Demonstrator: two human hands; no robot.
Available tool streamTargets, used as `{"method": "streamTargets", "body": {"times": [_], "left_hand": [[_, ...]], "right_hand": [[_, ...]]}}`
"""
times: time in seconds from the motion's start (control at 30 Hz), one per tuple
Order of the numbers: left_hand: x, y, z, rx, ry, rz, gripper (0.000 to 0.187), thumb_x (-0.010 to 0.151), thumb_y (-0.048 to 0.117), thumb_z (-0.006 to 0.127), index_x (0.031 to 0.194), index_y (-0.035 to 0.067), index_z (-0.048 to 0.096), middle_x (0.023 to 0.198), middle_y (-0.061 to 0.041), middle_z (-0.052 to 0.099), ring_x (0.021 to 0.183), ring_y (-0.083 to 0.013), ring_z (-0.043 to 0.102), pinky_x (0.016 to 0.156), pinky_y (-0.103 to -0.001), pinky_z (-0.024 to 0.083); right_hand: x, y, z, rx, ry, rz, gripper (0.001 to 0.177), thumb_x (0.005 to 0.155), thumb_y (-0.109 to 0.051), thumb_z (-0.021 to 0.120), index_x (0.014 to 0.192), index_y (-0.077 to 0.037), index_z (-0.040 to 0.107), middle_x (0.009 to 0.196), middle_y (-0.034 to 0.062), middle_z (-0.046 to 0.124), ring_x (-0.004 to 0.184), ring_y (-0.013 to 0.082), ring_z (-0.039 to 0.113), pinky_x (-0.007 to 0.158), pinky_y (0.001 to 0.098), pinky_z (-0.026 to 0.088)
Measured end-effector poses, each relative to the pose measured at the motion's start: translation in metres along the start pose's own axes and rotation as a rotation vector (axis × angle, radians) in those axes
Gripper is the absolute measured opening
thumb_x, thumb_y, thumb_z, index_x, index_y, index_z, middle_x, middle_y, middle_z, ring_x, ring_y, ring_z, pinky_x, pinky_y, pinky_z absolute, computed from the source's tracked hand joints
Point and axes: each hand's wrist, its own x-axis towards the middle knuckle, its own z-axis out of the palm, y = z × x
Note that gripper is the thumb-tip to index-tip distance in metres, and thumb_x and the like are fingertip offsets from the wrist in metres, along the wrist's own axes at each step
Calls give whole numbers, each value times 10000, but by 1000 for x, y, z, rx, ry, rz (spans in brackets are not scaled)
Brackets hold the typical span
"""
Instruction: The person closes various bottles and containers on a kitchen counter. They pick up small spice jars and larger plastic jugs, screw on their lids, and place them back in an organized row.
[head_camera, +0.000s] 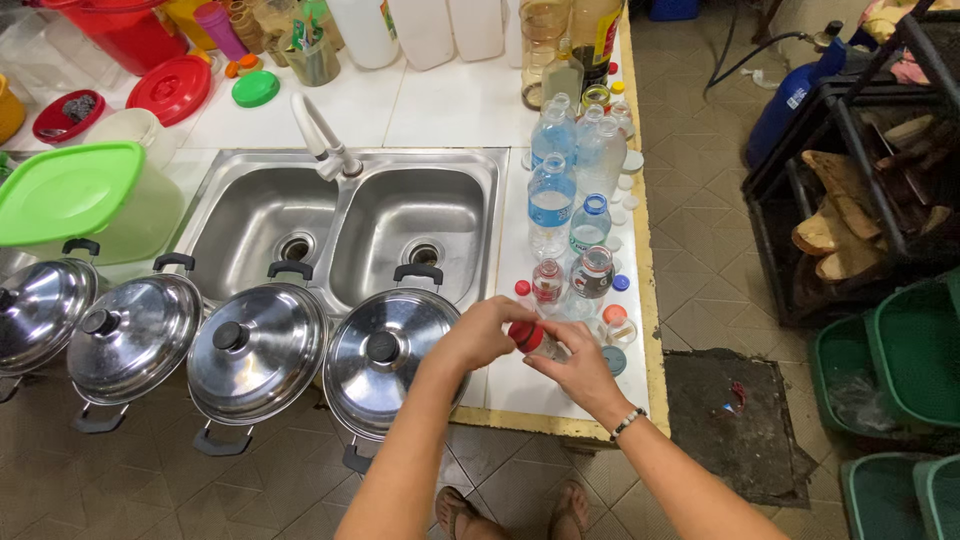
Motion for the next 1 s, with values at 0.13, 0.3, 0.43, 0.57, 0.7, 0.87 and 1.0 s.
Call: {"method": "streamTargets", "body": {"times": [0.13,0.3,0.43,0.57,0.7,0.87,1.0], "left_hand": [[1,4,-1,99,39,-200,613,731,389,841,1040,-130,736,957,-333,706,875,-396,730,762,-422,577],[0,27,5,27,-101,-764,598,822,493,758,831,-104,728,739,-263,731,712,-365,786,672,-433,609],[-8,18,9,42,-14,-592,478,762,418,803,803,-54,738,724,-245,729,712,-362,770,683,-441,597],[-22,-5,31,192,-69,-551,438,756,385,850,858,-29,750,843,-273,718,841,-404,722,744,-476,562],[-17,-47,54,322,-58,-530,309,806,223,774,961,-32,694,1010,-278,693,986,-448,682,816,-516,555],[19,-103,90,488,48,-553,177,935,55,590,1033,15,732,1167,-254,659,1088,-428,684,869,-490,586],[27,-138,124,648,-157,-726,230,917,135,634,1109,59,737,1288,-212,588,1210,-396,603,965,-452,543]], "right_hand": [[-1,-1,4,-22,18,-18,569,717,-236,878,1232,-76,695,1105,81,653,1069,216,611,919,348,525],[0,-4,13,-87,2,-58,537,726,-238,881,1199,-70,691,1045,73,652,1011,221,608,865,342,532],[-1,-6,15,14,-65,-16,571,715,-223,881,1231,-87,675,1027,98,618,960,243,620,846,354,518],[-1,-2,23,-44,-82,-22,602,680,-181,865,1225,-102,623,1071,90,673,997,256,663,859,357,517],[-5,14,34,-329,-106,-52,569,710,-143,832,1231,-138,605,1097,70,704,1076,273,658,910,427,430],[-10,31,38,-473,-163,-114,590,650,-195,889,1160,-139,597,1081,58,685,1106,270,610,1003,502,357],[-10,34,42,-528,-146,-84,582,632,-198,911,1125,-149,606,1085,35,697,1202,278,553,1071,601,287]]}}
